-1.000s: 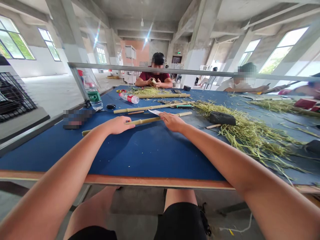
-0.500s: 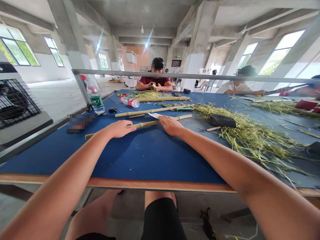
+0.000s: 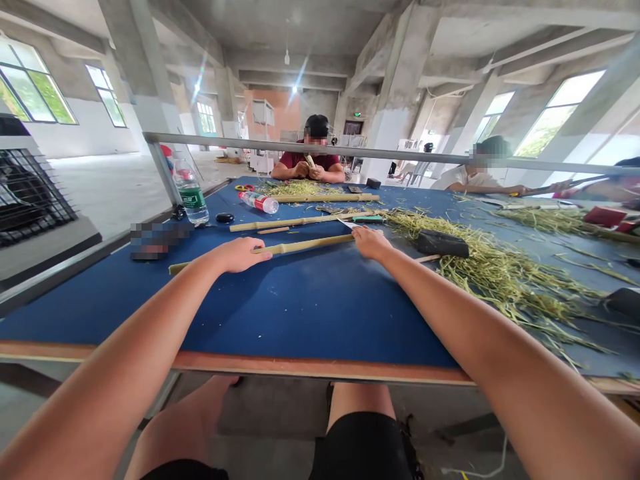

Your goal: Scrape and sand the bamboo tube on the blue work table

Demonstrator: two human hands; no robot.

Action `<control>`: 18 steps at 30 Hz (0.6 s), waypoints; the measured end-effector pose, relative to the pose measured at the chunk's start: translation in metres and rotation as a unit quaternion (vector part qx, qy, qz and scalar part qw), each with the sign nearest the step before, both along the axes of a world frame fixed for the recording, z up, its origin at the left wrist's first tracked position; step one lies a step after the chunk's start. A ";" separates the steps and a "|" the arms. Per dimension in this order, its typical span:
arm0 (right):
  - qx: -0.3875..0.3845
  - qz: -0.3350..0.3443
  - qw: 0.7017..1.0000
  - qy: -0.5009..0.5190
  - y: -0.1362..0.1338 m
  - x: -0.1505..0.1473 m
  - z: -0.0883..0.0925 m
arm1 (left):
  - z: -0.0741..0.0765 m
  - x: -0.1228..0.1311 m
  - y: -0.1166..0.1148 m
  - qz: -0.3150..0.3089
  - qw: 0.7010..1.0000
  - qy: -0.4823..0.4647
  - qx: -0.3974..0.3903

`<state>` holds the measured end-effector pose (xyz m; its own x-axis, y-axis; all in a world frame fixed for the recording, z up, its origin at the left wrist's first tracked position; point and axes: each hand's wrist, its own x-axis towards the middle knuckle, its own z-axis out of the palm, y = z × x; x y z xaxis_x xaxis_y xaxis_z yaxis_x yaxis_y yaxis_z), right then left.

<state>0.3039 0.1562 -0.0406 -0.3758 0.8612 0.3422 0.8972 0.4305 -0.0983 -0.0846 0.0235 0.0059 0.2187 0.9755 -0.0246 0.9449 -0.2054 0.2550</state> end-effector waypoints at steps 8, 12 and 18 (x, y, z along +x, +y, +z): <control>-0.010 0.154 0.988 -0.001 -0.043 -0.073 -0.001 | 0.003 0.003 -0.001 0.012 1.000 0.009 -0.012; -0.030 0.112 0.993 -0.005 -0.037 -0.056 0.008 | 0.001 0.000 0.001 0.013 1.000 -0.003 -0.011; -0.054 -0.041 0.998 0.000 -0.016 -0.013 0.013 | -0.001 -0.001 0.001 0.011 1.000 -0.007 -0.002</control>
<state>0.2907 0.1401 -0.0279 -0.3021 0.9213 0.2450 0.9291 0.3420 -0.1405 -0.0857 0.0246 0.0045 0.1981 0.9798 -0.0263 0.9455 -0.1840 0.2687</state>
